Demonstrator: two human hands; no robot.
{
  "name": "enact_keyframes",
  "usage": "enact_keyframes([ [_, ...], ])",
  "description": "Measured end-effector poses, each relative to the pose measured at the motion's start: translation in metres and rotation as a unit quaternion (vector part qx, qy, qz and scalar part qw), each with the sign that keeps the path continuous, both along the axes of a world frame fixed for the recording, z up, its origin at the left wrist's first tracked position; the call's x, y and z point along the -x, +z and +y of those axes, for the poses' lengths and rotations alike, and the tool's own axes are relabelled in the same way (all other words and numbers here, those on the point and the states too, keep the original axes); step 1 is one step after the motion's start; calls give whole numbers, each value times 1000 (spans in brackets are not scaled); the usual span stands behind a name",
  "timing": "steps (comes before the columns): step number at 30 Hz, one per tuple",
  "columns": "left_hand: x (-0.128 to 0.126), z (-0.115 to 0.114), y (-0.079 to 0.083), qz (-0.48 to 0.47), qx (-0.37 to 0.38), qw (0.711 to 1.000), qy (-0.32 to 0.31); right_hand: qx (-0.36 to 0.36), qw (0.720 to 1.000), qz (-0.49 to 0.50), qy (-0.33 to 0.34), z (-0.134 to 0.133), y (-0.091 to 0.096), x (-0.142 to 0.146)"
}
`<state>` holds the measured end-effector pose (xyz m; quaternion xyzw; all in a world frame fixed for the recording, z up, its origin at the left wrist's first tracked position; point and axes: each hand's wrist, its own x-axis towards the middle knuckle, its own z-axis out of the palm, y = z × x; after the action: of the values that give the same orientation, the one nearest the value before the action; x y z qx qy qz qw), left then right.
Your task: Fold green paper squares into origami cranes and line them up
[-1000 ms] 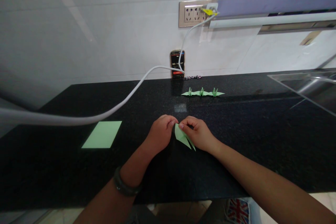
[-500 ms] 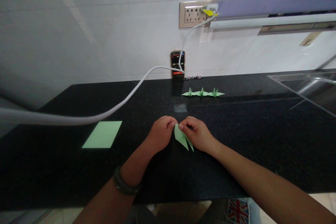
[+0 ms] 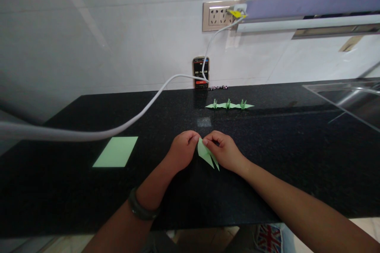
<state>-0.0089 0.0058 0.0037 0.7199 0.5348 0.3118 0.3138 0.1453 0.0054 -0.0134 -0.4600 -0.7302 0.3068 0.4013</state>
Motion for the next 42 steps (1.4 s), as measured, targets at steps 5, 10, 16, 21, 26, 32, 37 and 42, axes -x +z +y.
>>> enact_keyframes([
  [5,-1,-1,-1,-24,0,1000,0,1,1000,11,4,1,-1,0],
  [10,1,0,0,-14,-40,999,30,12,1000,13,26,3,-2,-2],
  [16,1,0,3,-26,-67,994,79,-22,999,-10,-29,3,-4,-6],
  [21,0,-3,2,-45,-73,993,85,69,996,50,25,4,-3,-5],
  [26,0,0,-2,-186,12,977,102,107,983,151,-13,7,1,-6],
  [32,-3,-1,-5,-362,171,916,32,129,961,239,-41,8,4,-7],
  [37,-7,-5,-7,-455,241,857,5,139,950,277,-25,6,3,-4],
  [42,-12,-6,-8,-502,274,820,-21,151,952,266,-16,5,0,-2],
])
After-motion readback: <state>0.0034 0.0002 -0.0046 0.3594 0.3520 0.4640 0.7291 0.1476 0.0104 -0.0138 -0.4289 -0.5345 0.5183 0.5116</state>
